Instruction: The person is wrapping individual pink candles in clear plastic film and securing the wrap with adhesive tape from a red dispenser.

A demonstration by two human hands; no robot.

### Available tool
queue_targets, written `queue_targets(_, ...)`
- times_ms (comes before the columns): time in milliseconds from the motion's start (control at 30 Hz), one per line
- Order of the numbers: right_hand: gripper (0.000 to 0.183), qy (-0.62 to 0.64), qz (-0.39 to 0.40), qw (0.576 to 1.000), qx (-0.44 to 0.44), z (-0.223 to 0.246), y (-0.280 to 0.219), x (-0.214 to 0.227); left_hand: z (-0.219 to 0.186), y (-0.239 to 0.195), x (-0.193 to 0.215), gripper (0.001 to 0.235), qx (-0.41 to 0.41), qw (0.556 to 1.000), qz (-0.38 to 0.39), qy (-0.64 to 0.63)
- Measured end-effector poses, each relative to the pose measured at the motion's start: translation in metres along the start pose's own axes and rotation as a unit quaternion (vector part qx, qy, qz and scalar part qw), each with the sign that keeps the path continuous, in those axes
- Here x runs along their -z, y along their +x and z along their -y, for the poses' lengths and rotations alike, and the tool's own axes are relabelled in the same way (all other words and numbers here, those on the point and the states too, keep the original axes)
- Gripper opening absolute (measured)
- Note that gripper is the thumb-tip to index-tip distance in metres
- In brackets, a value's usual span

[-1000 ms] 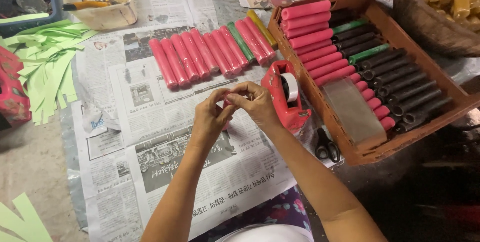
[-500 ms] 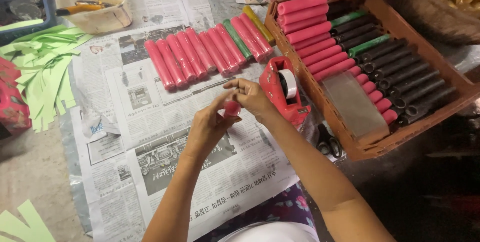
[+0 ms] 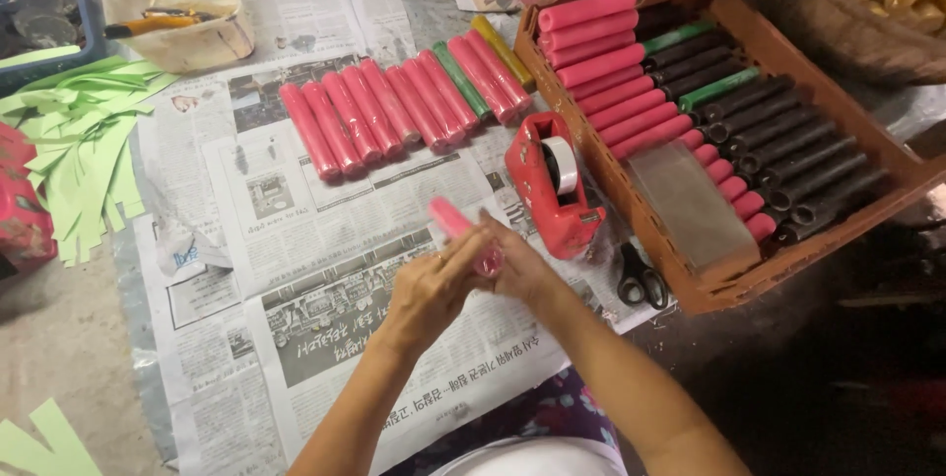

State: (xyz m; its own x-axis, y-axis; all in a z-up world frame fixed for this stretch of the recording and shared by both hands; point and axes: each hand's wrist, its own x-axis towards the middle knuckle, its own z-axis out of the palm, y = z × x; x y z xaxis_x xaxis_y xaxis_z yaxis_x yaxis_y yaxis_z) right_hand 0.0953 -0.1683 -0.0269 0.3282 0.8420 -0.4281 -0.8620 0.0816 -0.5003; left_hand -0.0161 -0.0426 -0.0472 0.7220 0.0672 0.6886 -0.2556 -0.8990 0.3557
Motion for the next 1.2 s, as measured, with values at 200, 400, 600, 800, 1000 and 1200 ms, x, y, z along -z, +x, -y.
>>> queue_targets(200,0.027,-0.099,-0.003,0.993,0.070,0.039,0.024,-0.019,-0.009,0.006,0.049,0.048,0.024,0.997,-0.072,-0.004)
queue_targets(400,0.036,-0.334,-0.053,0.880,0.334,0.045,0.043,-0.024,0.020,-0.040,0.033,0.079,0.248,0.967,0.019,0.056)
queue_targets(600,0.047,-0.475,-0.134,0.773,0.399,-0.004,0.069,0.007,0.049,-0.012,0.023,0.064,0.255,0.964,-0.045,-0.058)
queue_targets(800,0.060,-0.476,-0.181,0.784,0.355,-0.021,0.062,-0.005,0.047,0.036,-0.001,0.092,0.282,0.946,-0.070,-0.145)
queue_targets(1000,0.044,-0.516,-0.206,0.757,0.344,-0.027,0.071,0.005,0.049,0.049,-0.021,0.074,0.276,0.947,-0.130,-0.099)
queue_targets(1200,0.040,-0.524,-0.222,0.742,0.355,-0.027,0.064,-0.007,0.041,0.053,-0.006,0.047,0.273,0.946,-0.106,-0.139)
